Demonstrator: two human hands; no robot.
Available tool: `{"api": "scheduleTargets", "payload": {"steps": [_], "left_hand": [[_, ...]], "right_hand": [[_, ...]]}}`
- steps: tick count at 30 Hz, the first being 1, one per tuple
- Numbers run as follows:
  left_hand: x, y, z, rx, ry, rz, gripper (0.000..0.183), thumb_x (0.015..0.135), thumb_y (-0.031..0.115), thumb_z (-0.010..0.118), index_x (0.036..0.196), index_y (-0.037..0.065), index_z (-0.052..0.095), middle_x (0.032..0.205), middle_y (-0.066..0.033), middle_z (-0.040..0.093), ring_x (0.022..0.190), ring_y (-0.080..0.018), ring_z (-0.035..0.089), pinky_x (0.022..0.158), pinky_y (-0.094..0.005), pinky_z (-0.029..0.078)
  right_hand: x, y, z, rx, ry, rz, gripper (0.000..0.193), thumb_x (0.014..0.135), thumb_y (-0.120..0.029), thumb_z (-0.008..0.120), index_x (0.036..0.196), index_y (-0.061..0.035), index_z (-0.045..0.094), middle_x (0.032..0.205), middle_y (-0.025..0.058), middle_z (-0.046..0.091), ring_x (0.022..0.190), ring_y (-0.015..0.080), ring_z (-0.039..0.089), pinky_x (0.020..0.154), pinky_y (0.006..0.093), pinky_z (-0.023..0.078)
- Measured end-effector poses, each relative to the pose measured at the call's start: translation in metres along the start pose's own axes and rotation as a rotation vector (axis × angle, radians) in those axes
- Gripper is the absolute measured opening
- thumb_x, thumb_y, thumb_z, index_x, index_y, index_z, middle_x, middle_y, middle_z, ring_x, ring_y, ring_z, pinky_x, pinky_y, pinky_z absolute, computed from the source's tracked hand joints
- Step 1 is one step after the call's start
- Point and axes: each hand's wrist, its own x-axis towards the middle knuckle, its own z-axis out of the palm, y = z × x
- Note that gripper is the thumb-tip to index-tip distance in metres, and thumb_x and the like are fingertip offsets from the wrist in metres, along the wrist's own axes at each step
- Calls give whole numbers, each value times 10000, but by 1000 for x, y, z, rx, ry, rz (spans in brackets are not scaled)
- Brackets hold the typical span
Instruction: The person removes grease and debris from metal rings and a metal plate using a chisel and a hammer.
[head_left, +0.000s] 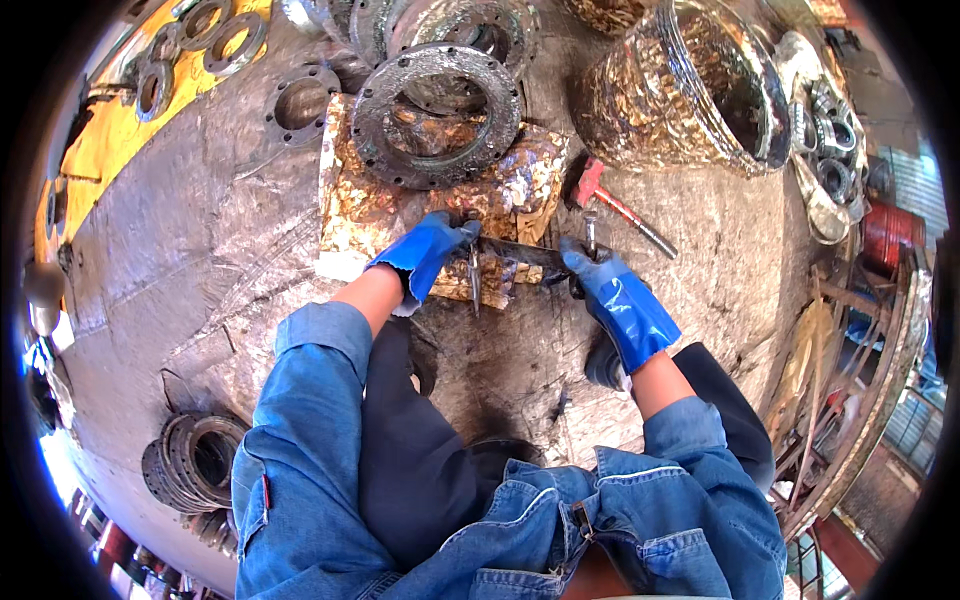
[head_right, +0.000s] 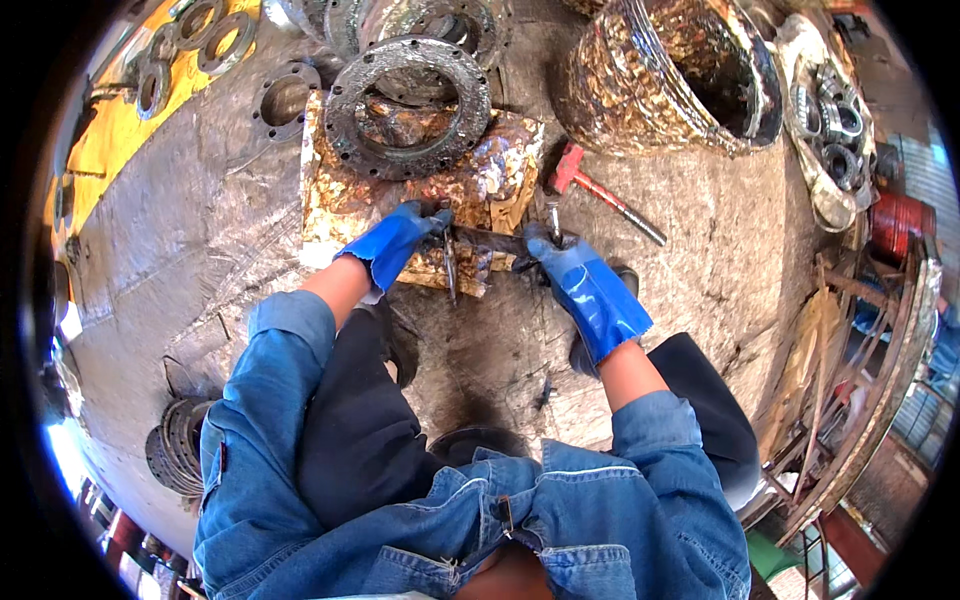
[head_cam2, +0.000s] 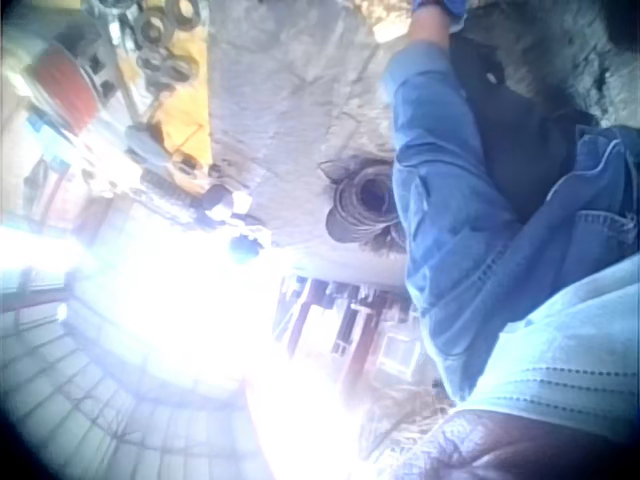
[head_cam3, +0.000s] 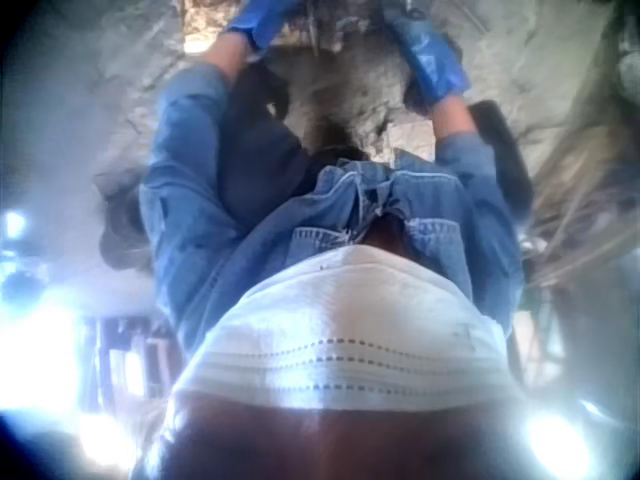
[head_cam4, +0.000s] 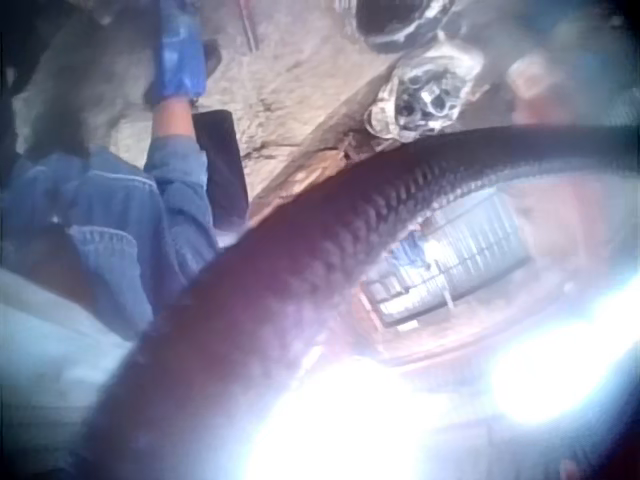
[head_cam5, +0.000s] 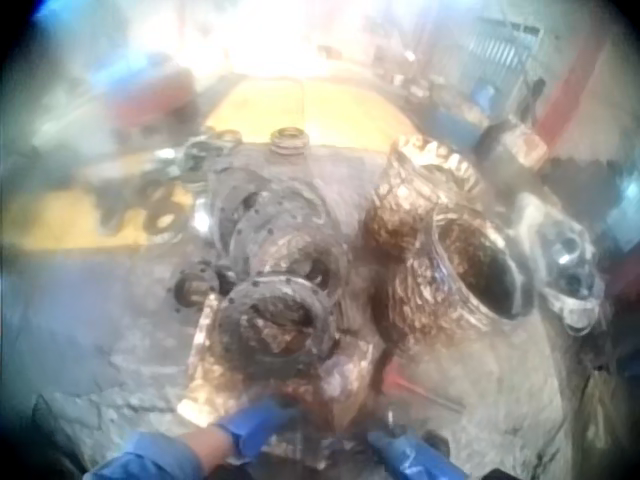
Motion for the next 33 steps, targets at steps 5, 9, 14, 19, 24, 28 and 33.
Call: {"api": "scheduleTargets", "payload": {"steps": [5, 9, 14, 19, 24, 28, 33], "left_hand": [[-6, 11, 15, 100, -50, -21, 399, 772, 300, 761, 1025, 8, 660, 893, -92, 693, 765, -138, 597, 691, -309, 496], [-6, -2, 8, 14, 45, 151, 323, 794, 214, 747, 1032, 16, 658, 901, -81, 696, 801, -125, 611, 728, -298, 501], [-15, -10, -48, -615, 136, 91, 230, 840, 90, 666, 1063, 55, 625, 913, -44, 663, 783, -129, 608, 673, -299, 506], [-48, 23, -55, -698, 69, 1, 223, 893, 110, 607, 1115, 98, 589, 921, -18, 642, 769, -135, 613, 612, -272, 488], [-40, -12, -72, -613, 106, -59, 175, 905, 159, 611, 1080, 164, 605, 1042, -7, 693, 904, -172, 680, 592, -322, 517], [-37, -8, -68, -613, 102, -78, 167, 905, 167, 613, 1072, 165, 605, 1025, -11, 696, 896, -170, 681, 585, -317, 513], [-37, -8, -72, -611, 106, -99, 157, 905, 176, 616, 1062, 168, 604, 1004, -17, 700, 886, -169, 682, 575, -310, 509]], "right_hand": [[-17, -74, 13, -535, -42, 90, 393, 869, -412, 637, 944, -29, 675, 675, 32, 604, 622, 97, 506, 591, 281, 441], [-15, -124, 17, -920, -94, -190, 399, 890, -435, 604, 878, -38, 650, 680, 98, 628, 625, 180, 568, 613, 318, 472], [-18, -263, 37, -1283, 32, -417, 433, 859, -385, 659, 1144, -64, 609, 893, 122, 677, 858, 207, 649, 785, 345, 537], [49, -330, -3, -1727, 34, -582, 161, 830, -144, 665, 988, -116, 655, 813, 86, 675, 747, 158, 626, 664, 325, 504], [71, -319, 6, -1598, -14, -676, 172, 825, -169, 665, 985, -109, 657, 837, 85, 680, 755, 168, 625, 697, 337, 501], [71, -297, -2, -1539, -51, -534, 202, 840, -193, 661, 1030, -125, 656, 878, 80, 690, 779, 170, 632, 731, 323, 502], [64, -251, -4, -1268, 15, -476, 246, 813, -180, 710, 1046, -113, 668, 896, 66, 703, 804, 163, 637, 749, 308, 507]]}}
